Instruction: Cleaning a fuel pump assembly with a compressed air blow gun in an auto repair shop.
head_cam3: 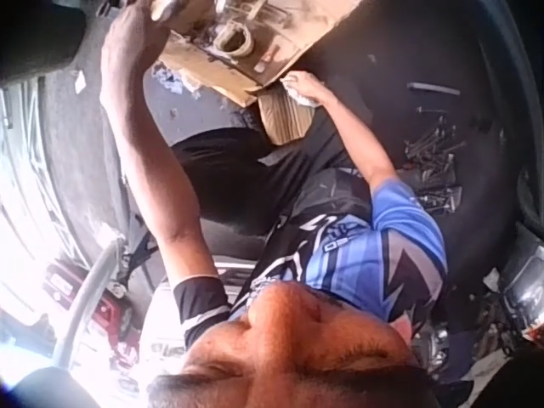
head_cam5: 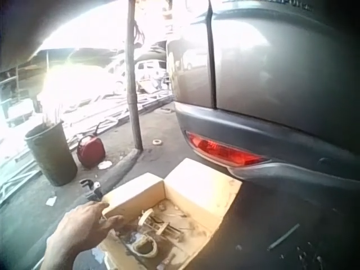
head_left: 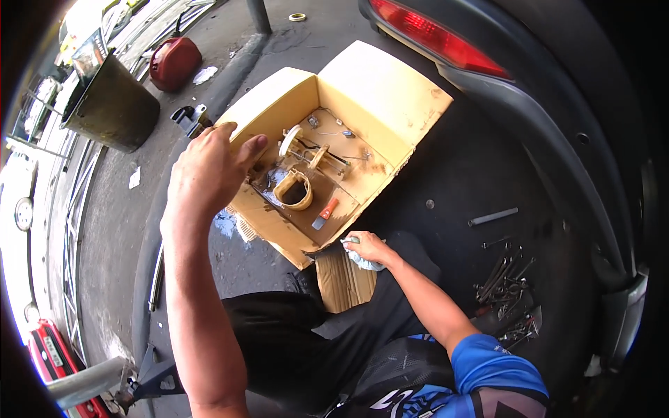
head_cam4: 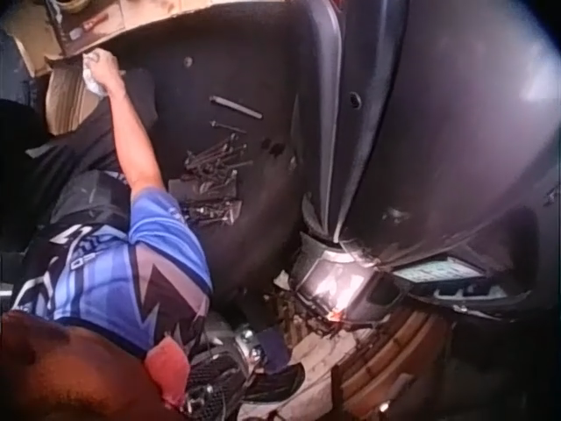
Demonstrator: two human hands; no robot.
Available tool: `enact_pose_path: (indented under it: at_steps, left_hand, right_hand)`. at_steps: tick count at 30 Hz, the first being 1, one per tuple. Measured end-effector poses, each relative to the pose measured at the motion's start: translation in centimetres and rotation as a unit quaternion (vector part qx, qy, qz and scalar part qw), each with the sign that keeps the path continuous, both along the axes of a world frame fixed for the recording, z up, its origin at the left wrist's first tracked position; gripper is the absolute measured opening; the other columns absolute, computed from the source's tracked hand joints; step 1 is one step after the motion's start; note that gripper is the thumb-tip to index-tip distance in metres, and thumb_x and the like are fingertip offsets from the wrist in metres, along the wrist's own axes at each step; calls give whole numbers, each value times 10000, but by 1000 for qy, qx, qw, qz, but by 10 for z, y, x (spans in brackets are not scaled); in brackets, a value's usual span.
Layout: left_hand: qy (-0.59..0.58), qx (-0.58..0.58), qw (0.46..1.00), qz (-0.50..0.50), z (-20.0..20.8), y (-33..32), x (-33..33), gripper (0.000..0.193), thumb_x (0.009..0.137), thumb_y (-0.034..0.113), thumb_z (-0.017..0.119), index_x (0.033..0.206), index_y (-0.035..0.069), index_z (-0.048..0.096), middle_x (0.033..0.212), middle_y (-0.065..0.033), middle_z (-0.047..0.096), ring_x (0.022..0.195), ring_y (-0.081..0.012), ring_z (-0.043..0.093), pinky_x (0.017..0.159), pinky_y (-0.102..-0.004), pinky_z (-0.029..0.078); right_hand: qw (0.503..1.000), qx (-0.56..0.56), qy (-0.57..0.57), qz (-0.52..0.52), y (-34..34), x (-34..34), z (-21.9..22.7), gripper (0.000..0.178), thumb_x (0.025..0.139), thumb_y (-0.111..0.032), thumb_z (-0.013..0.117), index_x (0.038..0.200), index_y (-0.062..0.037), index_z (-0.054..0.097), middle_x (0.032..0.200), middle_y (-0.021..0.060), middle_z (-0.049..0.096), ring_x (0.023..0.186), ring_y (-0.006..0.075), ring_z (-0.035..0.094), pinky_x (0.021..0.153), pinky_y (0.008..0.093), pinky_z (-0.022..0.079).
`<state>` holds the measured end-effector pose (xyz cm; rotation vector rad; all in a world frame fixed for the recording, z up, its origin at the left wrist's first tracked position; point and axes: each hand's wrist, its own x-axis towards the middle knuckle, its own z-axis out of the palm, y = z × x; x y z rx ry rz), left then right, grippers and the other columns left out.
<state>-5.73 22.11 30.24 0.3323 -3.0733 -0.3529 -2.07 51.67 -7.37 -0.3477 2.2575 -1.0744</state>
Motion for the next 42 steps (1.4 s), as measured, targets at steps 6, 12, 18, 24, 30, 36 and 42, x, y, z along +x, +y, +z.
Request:
enact_pose_path:
  at_steps: [6,12,18,24,30,36,42]
  left_hand:
    - [-26,14,999,18,2,1,1,698,962,589,600,1352,11,621,1274,-235,670,1208,-354,639,1034,-448,485]
    - [2,-5,1000,5,1,-2,2,703,966,585,599,1330,-15,629,1255,-239,676,1196,-351,646,1018,-449,496]
    - [8,-3,1000,13,0,-5,3,718,949,602,609,1308,-19,643,1226,-239,687,1173,-347,658,1002,-453,504]
    - [9,-8,1000,-6,-1,-7,1,667,970,588,590,1337,33,640,1270,-229,672,1213,-339,639,1035,-454,488]
    - [-28,-17,999,29,4,-7,2,699,967,636,552,1406,94,597,1363,-185,635,1299,-313,584,1085,-456,453]
    - [-34,-11,999,36,6,-2,2,716,953,651,566,1393,88,607,1328,-199,651,1271,-318,606,1057,-457,473]
    - [-25,-18,999,18,5,-1,2,714,956,652,561,1370,74,623,1293,-205,667,1235,-325,628,1030,-461,488]
  right_hand:
    - [996,74,49,-11,-11,3,14,512,932,-541,624,1039,-53,732,967,242,724,934,439,701,818,504,553]
    - [996,76,44,11,-18,11,16,532,921,-580,633,1004,-68,752,946,224,736,927,424,709,832,487,559]
    - [999,45,8,-10,-16,10,-1,491,913,-523,680,1077,-64,738,962,238,729,962,418,705,849,458,551]
    - [999,48,2,9,-18,8,-10,463,889,-469,705,1110,-62,720,1018,246,728,997,420,702,866,474,550]
    - [999,41,-12,-4,-17,5,-5,483,892,-463,693,1144,-52,713,1037,246,726,1020,409,700,889,463,543]
    - [999,49,2,2,-16,6,-10,492,891,-457,699,1164,-48,710,1064,254,721,1037,413,694,907,457,539]
    - [999,42,-7,-1,-15,4,-13,518,898,-467,697,1187,-37,703,1106,258,715,1068,418,685,935,450,534]
